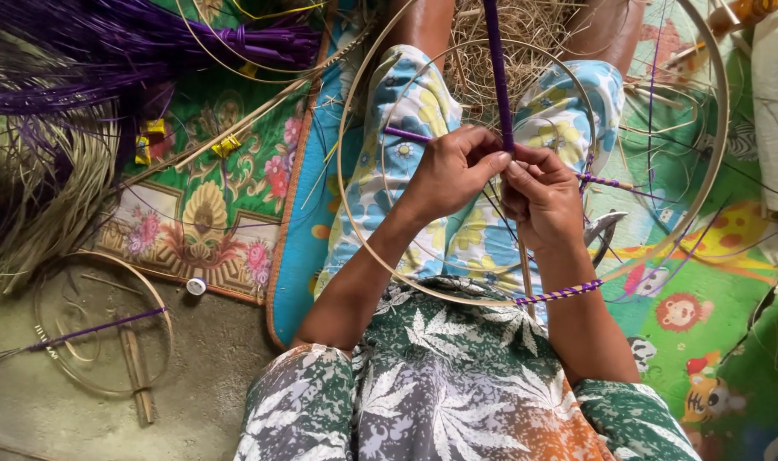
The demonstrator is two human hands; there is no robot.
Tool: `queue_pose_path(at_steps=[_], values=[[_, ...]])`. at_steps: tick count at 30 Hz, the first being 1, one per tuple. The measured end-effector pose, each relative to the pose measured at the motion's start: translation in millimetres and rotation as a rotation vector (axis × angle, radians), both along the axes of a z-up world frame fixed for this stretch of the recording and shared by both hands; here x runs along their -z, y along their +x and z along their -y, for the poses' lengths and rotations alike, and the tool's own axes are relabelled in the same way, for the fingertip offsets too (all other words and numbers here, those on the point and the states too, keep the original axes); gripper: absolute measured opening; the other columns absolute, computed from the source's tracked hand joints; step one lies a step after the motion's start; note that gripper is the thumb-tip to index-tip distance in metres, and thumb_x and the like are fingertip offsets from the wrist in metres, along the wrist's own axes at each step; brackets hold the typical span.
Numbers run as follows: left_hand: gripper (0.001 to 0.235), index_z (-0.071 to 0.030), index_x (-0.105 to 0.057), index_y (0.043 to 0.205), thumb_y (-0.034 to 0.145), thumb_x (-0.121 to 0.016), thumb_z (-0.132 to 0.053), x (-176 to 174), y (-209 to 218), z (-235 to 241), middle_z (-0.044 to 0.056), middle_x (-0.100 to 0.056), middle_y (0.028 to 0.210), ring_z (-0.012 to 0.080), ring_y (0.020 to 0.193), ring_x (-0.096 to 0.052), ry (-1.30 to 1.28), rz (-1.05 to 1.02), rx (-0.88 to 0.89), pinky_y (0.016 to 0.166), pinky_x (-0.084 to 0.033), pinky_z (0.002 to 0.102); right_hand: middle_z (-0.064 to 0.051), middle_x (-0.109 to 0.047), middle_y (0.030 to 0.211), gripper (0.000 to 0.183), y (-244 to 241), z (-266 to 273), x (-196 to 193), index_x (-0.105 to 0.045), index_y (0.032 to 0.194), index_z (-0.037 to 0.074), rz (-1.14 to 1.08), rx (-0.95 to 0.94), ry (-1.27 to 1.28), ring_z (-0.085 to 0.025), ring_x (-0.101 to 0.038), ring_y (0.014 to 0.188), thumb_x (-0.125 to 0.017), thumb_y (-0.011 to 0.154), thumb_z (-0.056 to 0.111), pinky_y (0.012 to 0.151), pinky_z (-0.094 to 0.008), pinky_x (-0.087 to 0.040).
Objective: The person sits on the floor and weaves purple synthetic strands around a circular bamboo hoop frame. They repeatedly wrap and tuck the strands to build up the basket's structure.
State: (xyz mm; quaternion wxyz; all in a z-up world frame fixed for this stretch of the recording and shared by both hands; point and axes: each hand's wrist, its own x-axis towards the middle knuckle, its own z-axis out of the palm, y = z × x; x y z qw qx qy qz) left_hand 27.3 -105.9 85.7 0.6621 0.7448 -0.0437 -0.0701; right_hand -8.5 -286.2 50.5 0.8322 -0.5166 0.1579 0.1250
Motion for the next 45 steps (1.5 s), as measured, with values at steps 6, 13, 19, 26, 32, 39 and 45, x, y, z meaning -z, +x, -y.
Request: queue_pose_path(at_steps=[6, 13, 19, 26, 32, 39, 45], values=[[0.007, -0.009, -0.072, 0.089, 0.092, -0.069, -0.014, 7, 1, 5, 0.010, -0.066, 0.078, 0.0243, 0.075, -0.070, -0.013, 0.008, -0.029, 0.064, -0.054, 0.034, -0.014, -0.059, 0.078, 0.017, 2, 0, 1, -0.067, 0.119, 0.004, 0.021, -0.018, -0.010, -0.009, -0.044, 0.045, -0.065, 0.102, 0.000, 0.036, -0.021, -0.038], [0.007, -0.019, -0.072, 0.089, 0.092, -0.071, -0.025, -4, 3, 4, 0.003, -0.067, 0.078, 0.0284, 0.084, -0.067, 0.134, 0.070, -0.046, 0.082, -0.053, 0.041, -0.018, -0.060, 0.073, 0.020, 17, -2, -27, -0.059, 0.123, -0.004, 0.109, -0.139, -0.048, -0.016, -0.051, 0.036, -0.063, 0.103, 0.001, 0.031, -0.025, -0.039], [0.008, -0.008, -0.062, 0.101, 0.103, -0.058, -0.014, -5, 19, -31, 0.001, -0.057, 0.078, 0.0102, 0.061, -0.058, -0.355, -0.115, 0.244, 0.053, -0.054, 0.023, -0.010, -0.058, 0.071, 0.019, 45, 6, -74, -0.068, 0.112, 0.010, 0.057, 0.066, -0.205, -0.006, -0.042, 0.050, -0.072, 0.096, 0.001, 0.040, -0.020, -0.025], [0.022, -0.006, -0.069, 0.106, 0.105, -0.055, -0.022, -40, -34, -241, 0.009, -0.065, 0.099, 0.0215, 0.090, -0.060, 0.324, -0.215, 0.168, 0.081, -0.050, 0.037, -0.006, -0.065, 0.087, 0.007, 66, 79, -87, -0.067, 0.115, 0.013, 0.175, 0.091, -0.286, -0.005, -0.044, 0.050, -0.071, 0.111, 0.009, 0.041, -0.021, -0.032], [0.022, -0.011, -0.075, 0.121, 0.101, -0.071, -0.020, -6, -106, -387, 0.015, -0.072, 0.123, 0.0292, 0.075, -0.068, 0.941, -0.842, -0.301, 0.088, -0.054, 0.052, -0.008, -0.061, 0.077, 0.009, 57, 75, -36, -0.069, 0.107, 0.015, -0.006, 0.134, -0.208, -0.006, -0.042, 0.050, -0.067, 0.106, 0.006, 0.040, -0.020, -0.026], [0.039, -0.008, -0.065, 0.129, 0.095, -0.071, -0.026, 100, -74, -310, 0.023, -0.054, 0.132, 0.0369, 0.119, -0.058, 1.153, -0.593, -0.340, 0.106, -0.045, 0.052, -0.012, -0.062, 0.071, 0.017, 27, 34, 11, -0.069, 0.116, 0.008, -0.131, -0.121, -0.029, -0.007, -0.041, 0.042, -0.065, 0.099, 0.008, 0.035, -0.018, -0.031], [0.028, -0.019, -0.077, 0.096, 0.091, -0.073, -0.046, 226, -58, -218, 0.009, -0.075, 0.091, 0.0359, 0.090, -0.075, 1.052, -0.373, -0.164, 0.086, -0.057, 0.053, -0.016, -0.059, 0.072, 0.020, 16, 39, 30, -0.067, 0.120, 0.009, -0.113, -0.177, 0.006, -0.008, -0.038, 0.039, -0.061, 0.101, 0.008, 0.031, -0.019, -0.033]])
